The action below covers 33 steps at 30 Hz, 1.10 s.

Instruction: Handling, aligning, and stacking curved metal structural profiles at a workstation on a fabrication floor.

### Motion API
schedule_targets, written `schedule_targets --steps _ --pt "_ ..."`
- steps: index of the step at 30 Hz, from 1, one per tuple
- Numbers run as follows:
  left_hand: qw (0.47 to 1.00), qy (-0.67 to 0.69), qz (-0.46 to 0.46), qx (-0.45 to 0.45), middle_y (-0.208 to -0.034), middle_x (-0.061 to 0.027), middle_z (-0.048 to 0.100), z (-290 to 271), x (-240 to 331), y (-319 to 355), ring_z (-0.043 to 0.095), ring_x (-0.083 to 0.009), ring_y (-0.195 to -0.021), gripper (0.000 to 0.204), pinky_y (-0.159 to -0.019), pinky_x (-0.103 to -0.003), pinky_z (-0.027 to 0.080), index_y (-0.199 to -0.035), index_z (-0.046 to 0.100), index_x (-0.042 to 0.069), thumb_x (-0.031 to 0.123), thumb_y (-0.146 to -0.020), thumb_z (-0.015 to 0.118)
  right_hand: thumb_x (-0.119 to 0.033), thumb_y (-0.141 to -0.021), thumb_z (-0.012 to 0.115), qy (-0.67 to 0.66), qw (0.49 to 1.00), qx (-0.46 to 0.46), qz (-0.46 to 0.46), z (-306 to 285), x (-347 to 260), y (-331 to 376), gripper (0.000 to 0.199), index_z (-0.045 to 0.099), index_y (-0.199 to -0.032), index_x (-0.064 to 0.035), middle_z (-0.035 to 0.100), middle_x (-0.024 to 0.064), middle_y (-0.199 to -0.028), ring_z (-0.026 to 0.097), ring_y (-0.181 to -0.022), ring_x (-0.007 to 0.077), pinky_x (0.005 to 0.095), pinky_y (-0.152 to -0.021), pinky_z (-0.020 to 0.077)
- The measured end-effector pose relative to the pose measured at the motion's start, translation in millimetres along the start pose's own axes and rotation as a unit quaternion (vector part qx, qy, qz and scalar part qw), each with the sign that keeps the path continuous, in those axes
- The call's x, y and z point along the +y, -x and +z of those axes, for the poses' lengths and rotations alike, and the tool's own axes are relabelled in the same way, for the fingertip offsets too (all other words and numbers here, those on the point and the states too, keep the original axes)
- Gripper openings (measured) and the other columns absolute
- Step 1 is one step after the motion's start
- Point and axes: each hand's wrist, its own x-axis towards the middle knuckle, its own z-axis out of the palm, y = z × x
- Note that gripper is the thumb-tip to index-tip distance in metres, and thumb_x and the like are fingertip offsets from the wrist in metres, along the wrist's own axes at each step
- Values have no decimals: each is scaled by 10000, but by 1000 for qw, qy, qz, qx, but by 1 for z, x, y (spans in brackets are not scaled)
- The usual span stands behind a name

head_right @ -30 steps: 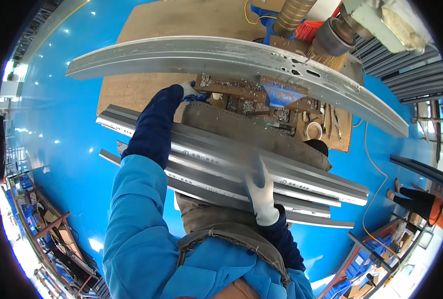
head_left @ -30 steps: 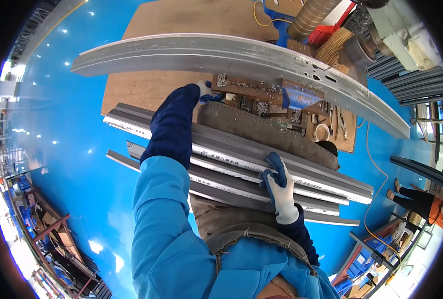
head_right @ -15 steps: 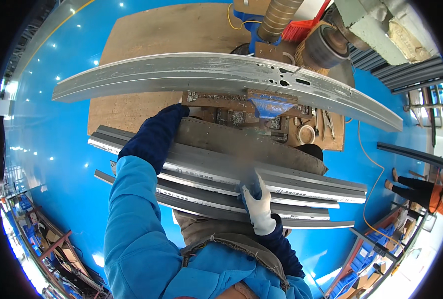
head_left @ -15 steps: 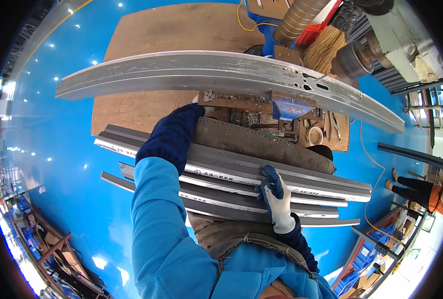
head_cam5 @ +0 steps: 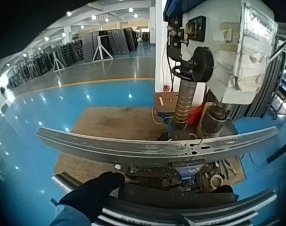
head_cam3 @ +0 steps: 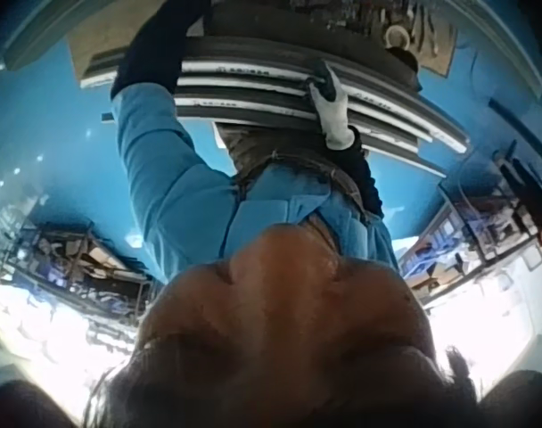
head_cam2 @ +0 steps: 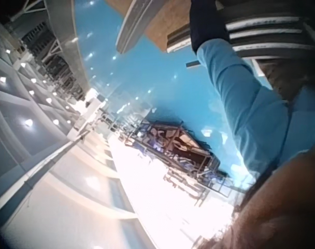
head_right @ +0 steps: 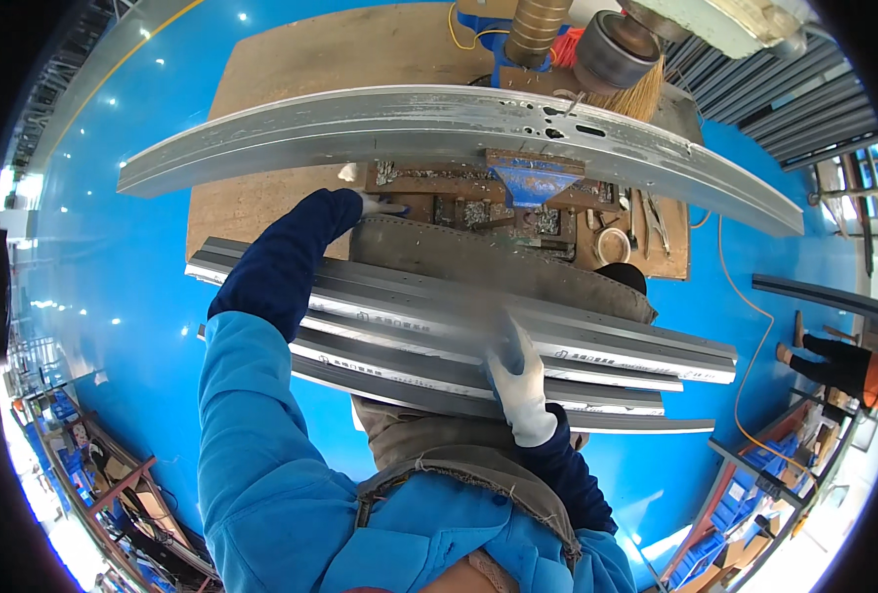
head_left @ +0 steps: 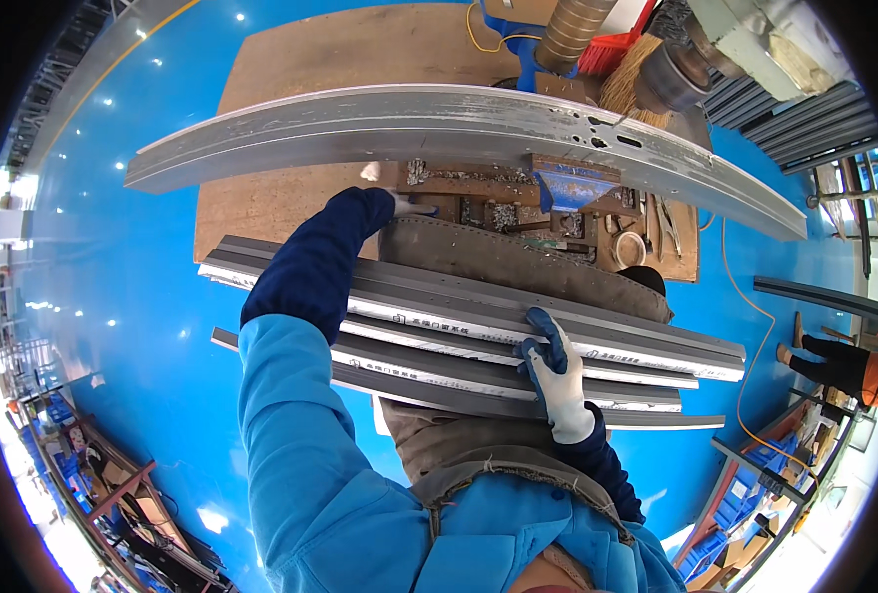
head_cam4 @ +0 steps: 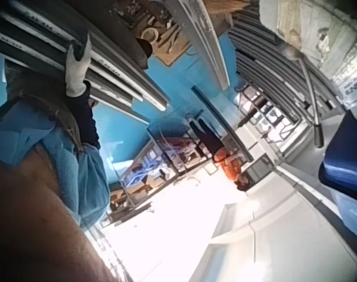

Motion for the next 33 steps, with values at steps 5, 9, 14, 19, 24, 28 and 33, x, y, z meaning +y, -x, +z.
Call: schedule_targets --steps 5,9,14,19,24,28,33 --pt "613 -781 85 85 -1258 -129 658 62 8 84 621 -311 -1148 587 -972 -372 498 -1195 676 87 513 -793 710 122 -882 493 19 1000 17 -12 -10 5 5 526 469 -1394 2 571 122 -1332 642 -924 156 209 -745 511" --pt "843 -506 153 96 -1333 -115 617 -1 53 108 598 -326 -1195 608 -989 -422 488 -1300 617 134 531 -840 648 117 -887 494 4 1000 -1 -16 -6 5 3 517 474 -1391 1 580 116 -1319 643 -926 155 205 -742 509" --pt "824 -535 145 117 -1297 -116 629 13 67 95 605 -326 -1149 618 -966 -429 495 -1278 623 126 542 -823 656 119 -883 497 -30 999 18 28 -4 -4 5 510 482 -1380 5 586 120 -1311 643 -922 153 202 -739 507" --pt "802 -566 139 130 -1252 -117 643 11 82 86 613 -326 -1093 631 -938 -438 504 -1252 630 115 555 -801 667 129 -873 496 38 999 32 -12 0 -5 4 509 490 -1368 8 595 124 -1295 640 -893 152 197 -739 504" --pt "775 -601 130 143 -1207 -118 657 29 70 81 621 -326 -1036 645 -910 -446 514 -1225 637 104 568 -780 678 142 -859 495 86 995 44 3 2 -14 -4 515 497 -1358 14 606 129 -1275 632 -869 152 207 -758 509" --pt "745 -633 133 163 -1171 -119 669 38 77 95 628 -326 -991 656 -888 -454 521 -1203 643 95 579 -762 687 146 -849 500 88 995 47 -32 4 -1 -3 512 511 -1345 19 613 128 -1261 630 -853 154 213 -768 509" --pt "704 -675 108 194 -1126 -120 683 54 62 108 636 -326 -934 671 -860 -462 530 -1177 650 84 592 -741 698 150 -840 502 98 992 60 -47 3 -5 -1 503 528 -1327 26 617 128 -1253 632 -838 157 220 -779 509"
